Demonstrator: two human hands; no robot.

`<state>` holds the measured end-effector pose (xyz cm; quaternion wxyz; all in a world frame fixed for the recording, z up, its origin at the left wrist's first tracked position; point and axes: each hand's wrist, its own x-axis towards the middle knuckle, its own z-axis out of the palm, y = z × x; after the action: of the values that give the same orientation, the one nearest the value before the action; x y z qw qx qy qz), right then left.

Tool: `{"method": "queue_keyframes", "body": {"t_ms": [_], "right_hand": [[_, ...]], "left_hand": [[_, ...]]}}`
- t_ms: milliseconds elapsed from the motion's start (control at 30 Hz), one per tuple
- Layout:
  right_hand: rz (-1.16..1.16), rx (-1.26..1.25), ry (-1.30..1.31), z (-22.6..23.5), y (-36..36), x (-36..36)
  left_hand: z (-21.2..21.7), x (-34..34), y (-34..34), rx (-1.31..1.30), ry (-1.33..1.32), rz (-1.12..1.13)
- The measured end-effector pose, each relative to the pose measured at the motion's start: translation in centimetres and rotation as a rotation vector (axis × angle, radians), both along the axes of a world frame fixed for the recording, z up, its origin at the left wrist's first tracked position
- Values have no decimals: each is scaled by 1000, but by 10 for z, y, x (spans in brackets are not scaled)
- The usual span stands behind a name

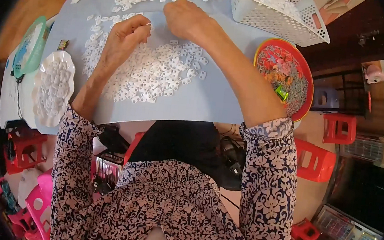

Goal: Sorting small white plastic components into different trays on a table.

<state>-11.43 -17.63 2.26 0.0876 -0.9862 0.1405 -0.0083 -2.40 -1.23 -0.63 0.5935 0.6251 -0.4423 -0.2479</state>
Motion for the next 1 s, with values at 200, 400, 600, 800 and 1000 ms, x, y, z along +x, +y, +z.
{"method": "queue_keyframes", "body": {"t_ms": [200, 400, 600, 800, 1000], "right_hand": [[89, -112, 78, 23, 34, 1], [-15, -85, -11, 18, 27, -1], [-83, 448, -387, -8, 15, -25], [-206, 1082, -582, -15, 33, -36], [-84, 1243, -716, -25, 27, -37]], "left_hand": [[-2, 2, 0, -2, -9, -7], [-1, 3, 1, 2, 6, -3], [3, 2, 1, -7, 57, -15], [0, 1, 4, 0, 130, -15], [5, -6, 3, 38, 73, -22]]}}
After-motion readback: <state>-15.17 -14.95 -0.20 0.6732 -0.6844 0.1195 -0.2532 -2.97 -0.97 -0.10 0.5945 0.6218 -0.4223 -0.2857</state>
